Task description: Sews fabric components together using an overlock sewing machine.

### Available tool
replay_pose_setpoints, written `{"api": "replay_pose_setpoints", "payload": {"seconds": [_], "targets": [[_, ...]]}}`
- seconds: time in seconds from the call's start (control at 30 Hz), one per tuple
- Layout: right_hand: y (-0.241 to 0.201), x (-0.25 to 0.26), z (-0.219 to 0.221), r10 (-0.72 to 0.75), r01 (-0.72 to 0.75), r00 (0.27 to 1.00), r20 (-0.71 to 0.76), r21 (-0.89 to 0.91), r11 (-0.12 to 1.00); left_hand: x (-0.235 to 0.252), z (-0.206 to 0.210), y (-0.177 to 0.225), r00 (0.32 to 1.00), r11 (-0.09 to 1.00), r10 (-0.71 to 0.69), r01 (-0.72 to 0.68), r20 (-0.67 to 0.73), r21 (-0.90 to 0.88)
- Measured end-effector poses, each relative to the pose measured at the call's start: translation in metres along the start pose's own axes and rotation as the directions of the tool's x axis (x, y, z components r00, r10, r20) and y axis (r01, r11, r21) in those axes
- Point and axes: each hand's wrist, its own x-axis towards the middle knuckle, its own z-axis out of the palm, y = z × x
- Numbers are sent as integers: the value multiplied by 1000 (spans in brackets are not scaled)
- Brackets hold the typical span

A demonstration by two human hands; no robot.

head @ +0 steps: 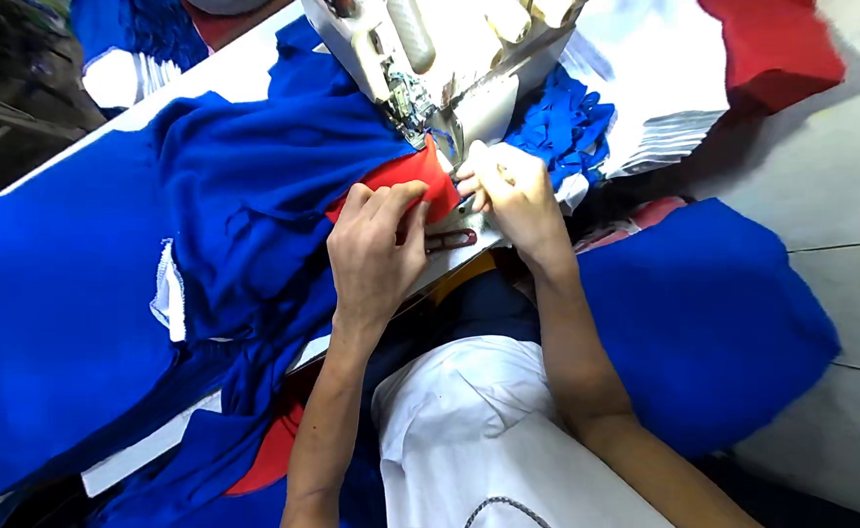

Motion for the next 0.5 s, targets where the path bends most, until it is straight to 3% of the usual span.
{"api": "replay_pose_setpoints", "payload": {"seconds": [0.07, 0.2, 0.5], "targets": [[-6, -16, -1, 69, -79, 992, 107, 95, 992, 1, 1, 0, 1000, 1000, 0, 0, -21, -3], [-4, -22, 10, -5, 4, 1000, 6, 136, 991, 0, 5, 3, 998, 999, 45, -44, -50, 30], [-2, -33, 9, -36, 38, 999, -12, 262, 964, -3, 11, 12, 987, 990, 130, -124, -97, 61]]}}
